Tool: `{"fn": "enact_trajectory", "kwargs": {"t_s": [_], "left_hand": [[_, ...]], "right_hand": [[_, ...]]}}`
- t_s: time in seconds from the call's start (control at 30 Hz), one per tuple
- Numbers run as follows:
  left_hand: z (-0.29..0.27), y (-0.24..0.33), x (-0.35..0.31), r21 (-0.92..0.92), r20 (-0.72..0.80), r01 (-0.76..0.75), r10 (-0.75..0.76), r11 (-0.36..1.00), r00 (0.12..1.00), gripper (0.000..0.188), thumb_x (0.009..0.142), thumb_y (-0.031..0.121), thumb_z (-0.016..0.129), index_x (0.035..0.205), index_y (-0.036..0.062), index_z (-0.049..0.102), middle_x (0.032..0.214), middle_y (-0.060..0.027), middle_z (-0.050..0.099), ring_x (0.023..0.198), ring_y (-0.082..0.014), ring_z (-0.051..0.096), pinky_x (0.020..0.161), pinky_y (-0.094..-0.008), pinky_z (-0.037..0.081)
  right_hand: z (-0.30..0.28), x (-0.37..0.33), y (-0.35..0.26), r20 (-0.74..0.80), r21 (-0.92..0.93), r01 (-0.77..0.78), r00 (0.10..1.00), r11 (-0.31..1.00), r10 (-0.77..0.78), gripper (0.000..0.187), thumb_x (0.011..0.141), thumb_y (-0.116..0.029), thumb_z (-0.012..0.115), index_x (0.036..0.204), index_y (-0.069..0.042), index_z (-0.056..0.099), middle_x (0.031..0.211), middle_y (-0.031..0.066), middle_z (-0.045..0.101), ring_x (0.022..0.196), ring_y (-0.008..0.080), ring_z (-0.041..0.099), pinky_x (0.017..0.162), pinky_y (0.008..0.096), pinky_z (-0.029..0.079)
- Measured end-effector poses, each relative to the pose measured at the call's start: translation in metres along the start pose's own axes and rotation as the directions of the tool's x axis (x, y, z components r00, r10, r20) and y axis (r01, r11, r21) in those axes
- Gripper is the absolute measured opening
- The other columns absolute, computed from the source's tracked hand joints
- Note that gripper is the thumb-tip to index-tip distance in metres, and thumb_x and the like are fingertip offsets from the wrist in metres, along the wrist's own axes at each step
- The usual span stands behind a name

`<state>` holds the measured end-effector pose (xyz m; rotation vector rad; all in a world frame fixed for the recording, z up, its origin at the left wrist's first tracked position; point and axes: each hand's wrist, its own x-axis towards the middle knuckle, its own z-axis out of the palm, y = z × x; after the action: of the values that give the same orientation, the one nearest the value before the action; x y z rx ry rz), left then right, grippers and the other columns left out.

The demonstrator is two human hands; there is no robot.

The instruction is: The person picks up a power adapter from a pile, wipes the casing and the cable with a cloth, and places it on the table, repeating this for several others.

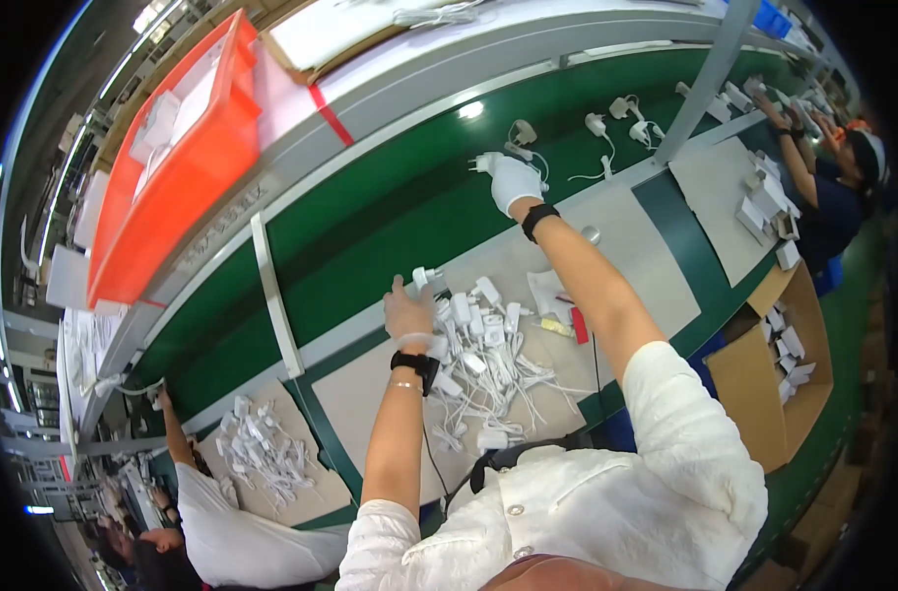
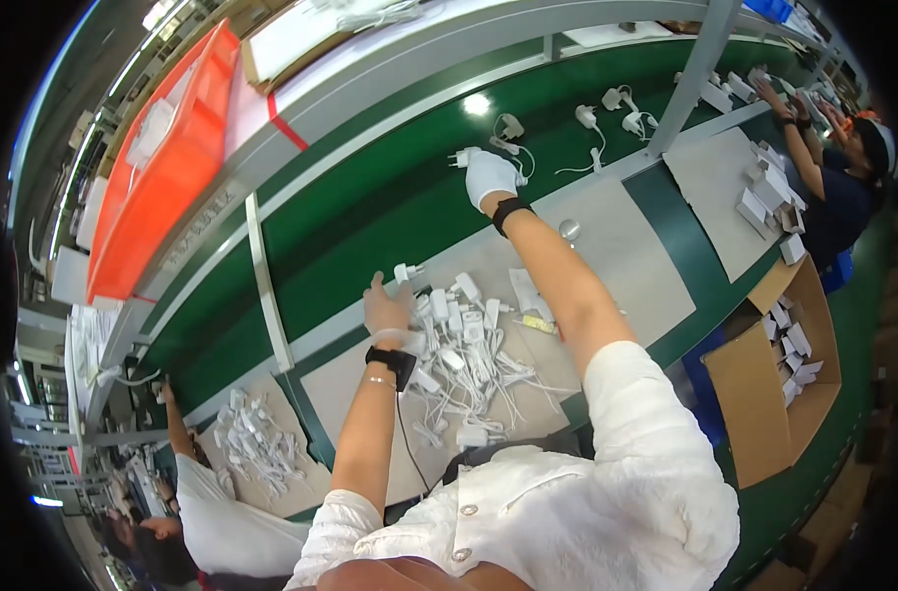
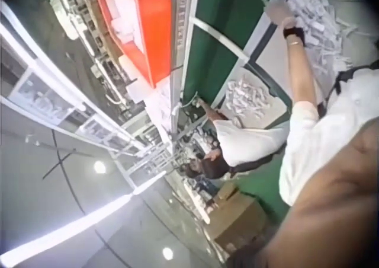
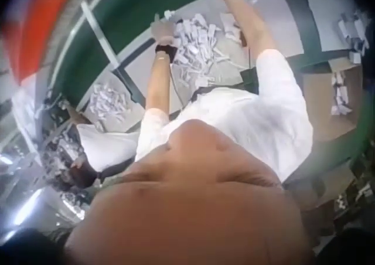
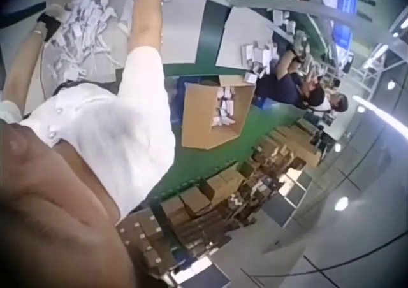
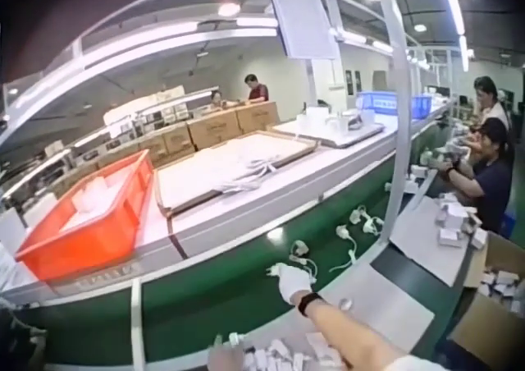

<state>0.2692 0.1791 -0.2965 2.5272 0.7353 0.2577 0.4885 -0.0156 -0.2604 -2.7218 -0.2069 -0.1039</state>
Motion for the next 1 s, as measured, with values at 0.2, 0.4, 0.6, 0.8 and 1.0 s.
{"fn": "enact_trajectory", "kwargs": {"t_s": [0.2,0.4,0.6,0.8,1.0], "left_hand": [[0.044,-0.019,0.043,0.051,0.283,0.064,-0.076,0.997,0.956,0.049,0.077,0.022,0.067,0.122,0.0098,0.052,0.111,-0.0230,0.057,0.102,-0.0406,0.058,0.086,-0.0457,0.049],[0.030,-0.099,0.027,-0.290,0.390,0.048,0.072,0.956,0.918,0.052,0.076,0.012,0.064,0.125,0.0079,0.049,0.103,-0.0182,0.062,0.096,-0.0347,0.063,0.083,-0.0427,0.050],[-0.102,-0.080,-0.067,-0.761,0.549,0.468,0.060,0.449,0.834,0.047,0.075,-0.002,0.058,0.121,0.0065,0.051,0.093,-0.0048,0.060,0.078,-0.0160,0.059,0.074,-0.0292,0.048],[-0.188,-0.070,-0.164,-0.734,0.582,0.576,0.104,-0.361,0.806,0.051,0.074,0.004,0.060,0.123,0.0043,0.048,0.104,-0.0147,0.058,0.090,-0.0216,0.057,0.077,-0.0344,0.047],[-0.222,-0.057,-0.202,-0.431,0.538,0.507,0.238,-0.747,0.809,0.065,0.073,0.006,0.063,0.133,0.0059,0.041,0.113,-0.0167,0.051,0.093,-0.0234,0.055,0.080,-0.0375,0.046]], "right_hand": [[0.022,-0.035,-0.005,0.038,-0.188,0.040,0.999,0.981,-0.034,0.020,0.084,-0.021,0.058,0.095,-0.005,0.062,0.094,0.0168,0.064,0.092,0.0371,0.061,0.078,0.0483,0.049],[0.022,-0.161,-0.049,0.615,-0.017,0.137,0.782,0.990,-0.097,0.034,0.082,-0.026,0.058,0.108,-0.004,0.063,0.109,0.0218,0.063,0.103,0.0376,0.060,0.087,0.0453,0.049],[0.042,-0.194,-0.041,0.483,0.100,-0.034,0.875,0.994,-0.019,0.037,0.084,-0.034,0.056,0.103,-0.004,0.065,0.103,0.0241,0.063,0.100,0.0384,0.060,0.087,0.0452,0.048],[0.033,-0.235,-0.059,0.295,0.349,0.031,0.945,0.937,-0.142,0.032,0.085,-0.029,0.060,0.105,-0.004,0.061,0.096,0.0200,0.065,0.089,0.0375,0.062,0.078,0.0439,0.049],[-0.061,-0.292,-0.107,0.297,0.811,-0.175,0.945,0.558,-0.135,0.028,0.091,-0.021,0.057,0.111,-0.001,0.056,0.097,0.0106,0.061,0.085,0.0214,0.059,0.075,0.0318,0.047]]}}
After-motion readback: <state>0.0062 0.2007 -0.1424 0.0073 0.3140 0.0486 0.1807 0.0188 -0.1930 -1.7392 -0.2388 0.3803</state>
